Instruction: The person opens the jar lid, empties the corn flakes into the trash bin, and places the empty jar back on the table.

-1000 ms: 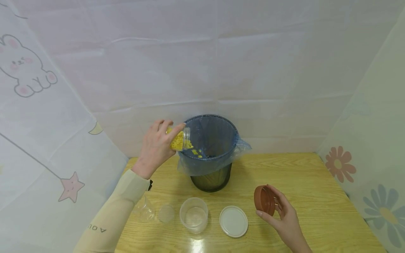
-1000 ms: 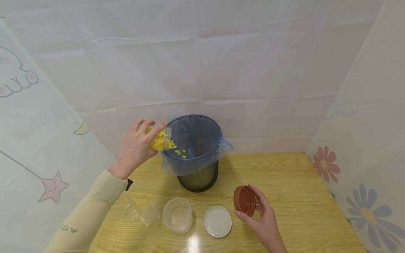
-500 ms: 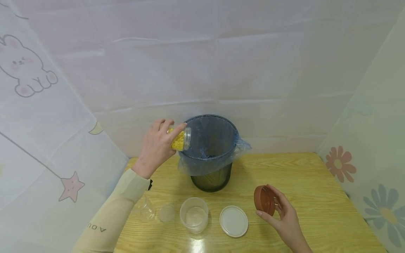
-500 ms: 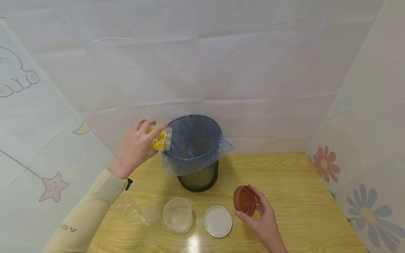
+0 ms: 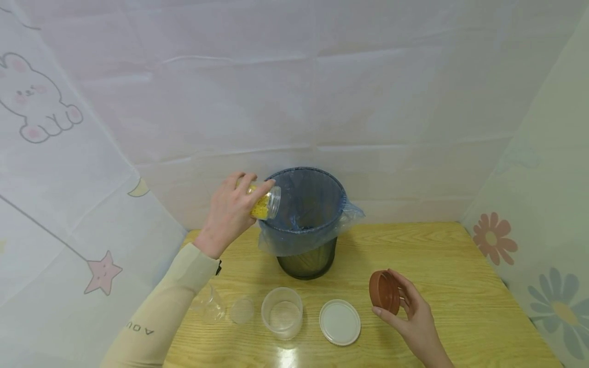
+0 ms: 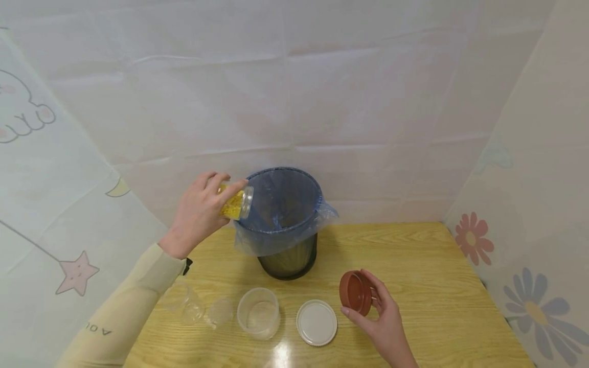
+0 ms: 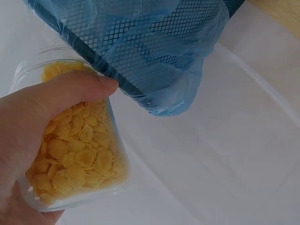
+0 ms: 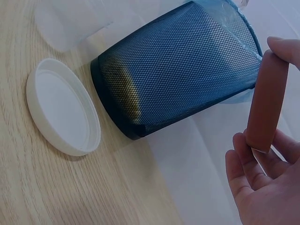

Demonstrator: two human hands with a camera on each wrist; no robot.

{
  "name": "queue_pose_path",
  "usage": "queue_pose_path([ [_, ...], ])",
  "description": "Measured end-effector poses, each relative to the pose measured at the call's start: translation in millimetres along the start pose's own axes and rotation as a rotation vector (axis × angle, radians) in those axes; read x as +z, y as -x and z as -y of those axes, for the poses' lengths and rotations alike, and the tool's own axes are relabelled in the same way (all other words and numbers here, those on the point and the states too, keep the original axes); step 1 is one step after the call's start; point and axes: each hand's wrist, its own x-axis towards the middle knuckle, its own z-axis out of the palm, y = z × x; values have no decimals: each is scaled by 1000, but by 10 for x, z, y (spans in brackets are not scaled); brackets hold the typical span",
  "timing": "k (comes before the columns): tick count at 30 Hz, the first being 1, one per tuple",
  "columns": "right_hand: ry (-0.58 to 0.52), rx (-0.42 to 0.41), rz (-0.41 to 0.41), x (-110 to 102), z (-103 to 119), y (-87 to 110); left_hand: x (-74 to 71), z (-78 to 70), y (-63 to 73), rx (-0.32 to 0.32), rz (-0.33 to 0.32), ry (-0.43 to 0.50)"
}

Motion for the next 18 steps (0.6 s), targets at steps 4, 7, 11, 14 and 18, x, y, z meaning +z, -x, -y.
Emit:
queue_pose_path([
  [4, 5, -2, -3, -2, -5, 3, -4, -1, -12, 16, 10, 0],
  [7, 7, -1, -2, -7, -6, 3, -4, -3, -18, 28, 16, -4],
  [11, 7, 6, 2, -11, 0, 2, 4, -9, -25, 43, 23, -16],
  [14, 10, 5, 6, -13, 0, 3, 4, -17, -30, 49, 29, -23],
  [18, 8, 3, 7, -16, -4, 5, -1, -22, -40, 54, 31, -30],
])
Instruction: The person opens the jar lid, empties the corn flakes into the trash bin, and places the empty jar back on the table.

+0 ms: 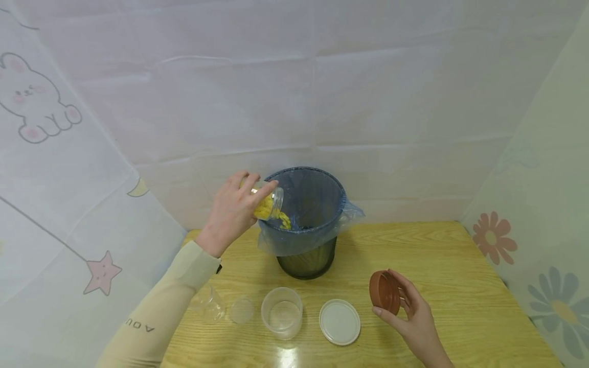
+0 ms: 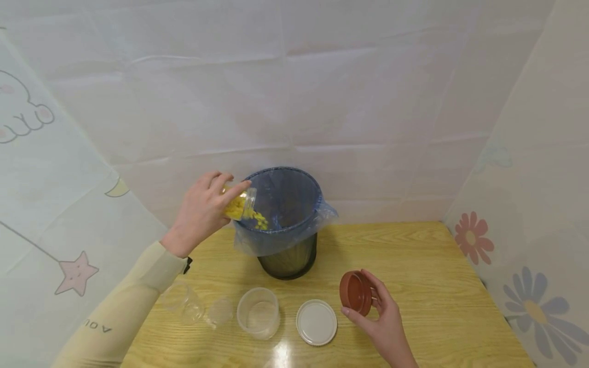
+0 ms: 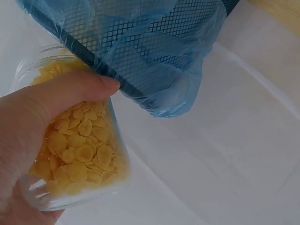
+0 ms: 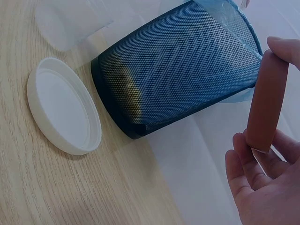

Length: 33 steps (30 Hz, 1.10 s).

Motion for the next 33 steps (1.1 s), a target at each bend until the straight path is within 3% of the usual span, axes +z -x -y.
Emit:
queue_pose_path([
  [11, -11, -2, -3, 13, 4, 6, -12, 3, 6, 19, -14, -32],
  [25, -11, -3, 2, 6, 13, -5, 35, 14, -29, -16, -53, 20],
  [33, -5, 2, 4, -7, 3, -5, 20, 8, -32, 7, -45, 18],
])
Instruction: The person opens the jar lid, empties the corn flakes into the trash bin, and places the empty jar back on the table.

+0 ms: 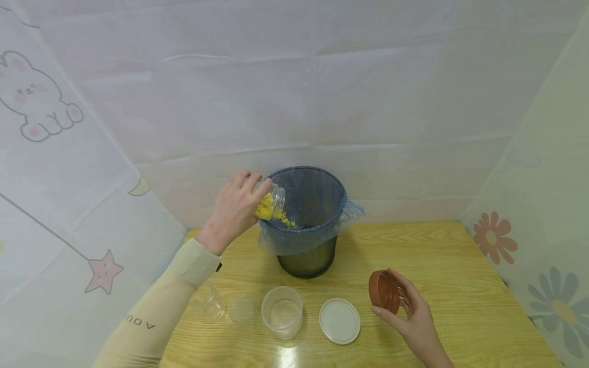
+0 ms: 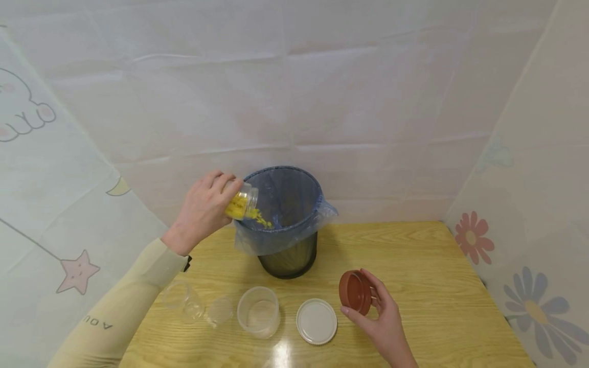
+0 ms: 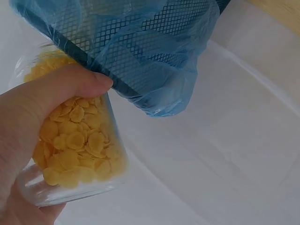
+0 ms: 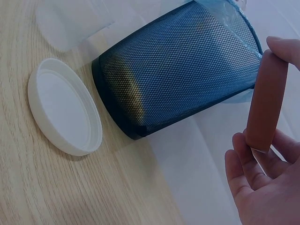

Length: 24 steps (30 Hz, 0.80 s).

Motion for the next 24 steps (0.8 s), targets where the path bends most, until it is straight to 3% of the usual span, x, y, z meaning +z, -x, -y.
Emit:
queue_pose_path([
  [9, -2, -4, -1, 7, 3, 12, -16, -11, -8, 23, -57, 46],
  [16, -6, -10, -2, 12, 11, 20, -22, -20, 2, 46, -34, 52],
  [24, 2, -4, -6, 12, 4, 29, -25, -26, -4, 62, -56, 25],
])
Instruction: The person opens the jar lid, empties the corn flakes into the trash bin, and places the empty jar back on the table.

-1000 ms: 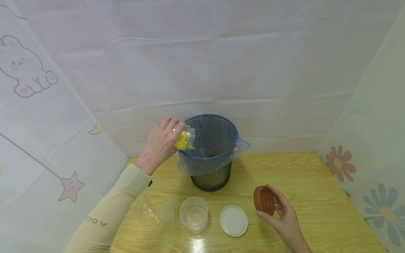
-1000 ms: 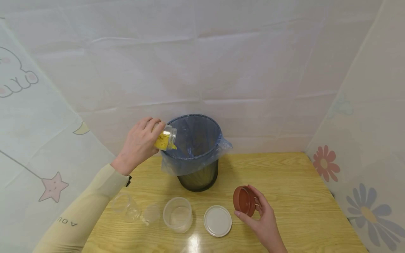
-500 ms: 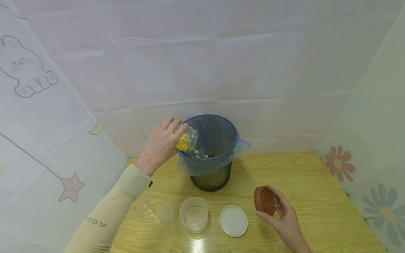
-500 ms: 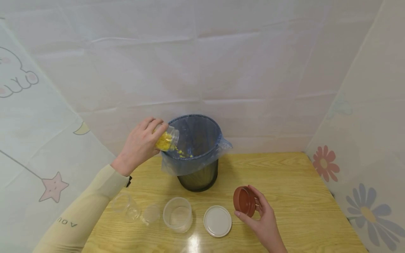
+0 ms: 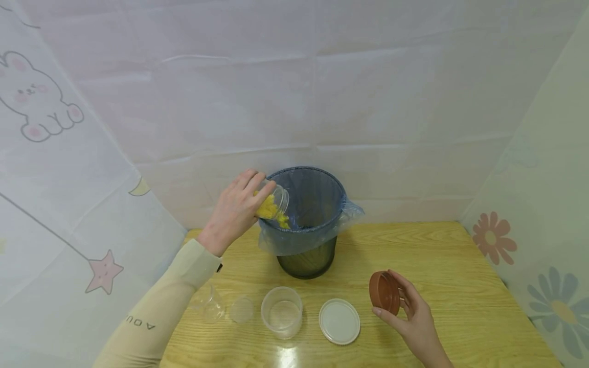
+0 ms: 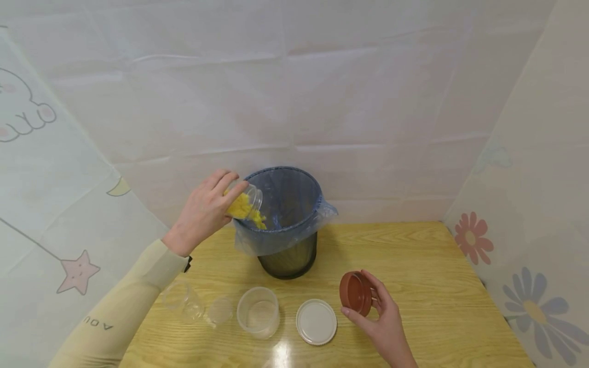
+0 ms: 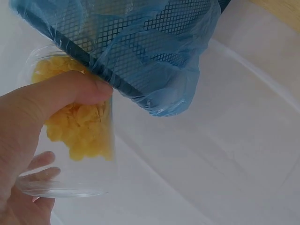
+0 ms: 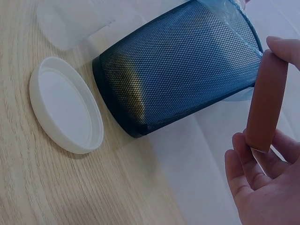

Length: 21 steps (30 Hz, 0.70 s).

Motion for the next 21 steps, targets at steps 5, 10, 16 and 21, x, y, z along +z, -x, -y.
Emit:
queue_pose_path([
  [5, 2, 13, 7, -9, 15, -2, 8, -2, 0, 8, -4, -12],
  [10, 7, 19, 11, -21, 12, -4, 5, -7, -1, 13, 3, -29],
  [16, 9, 13, 11, -21, 1, -6, 8, -9, -12, 44, 0, -60],
  [21, 6, 11, 11, -14, 0, -5, 8, -10, -10, 66, 17, -55],
])
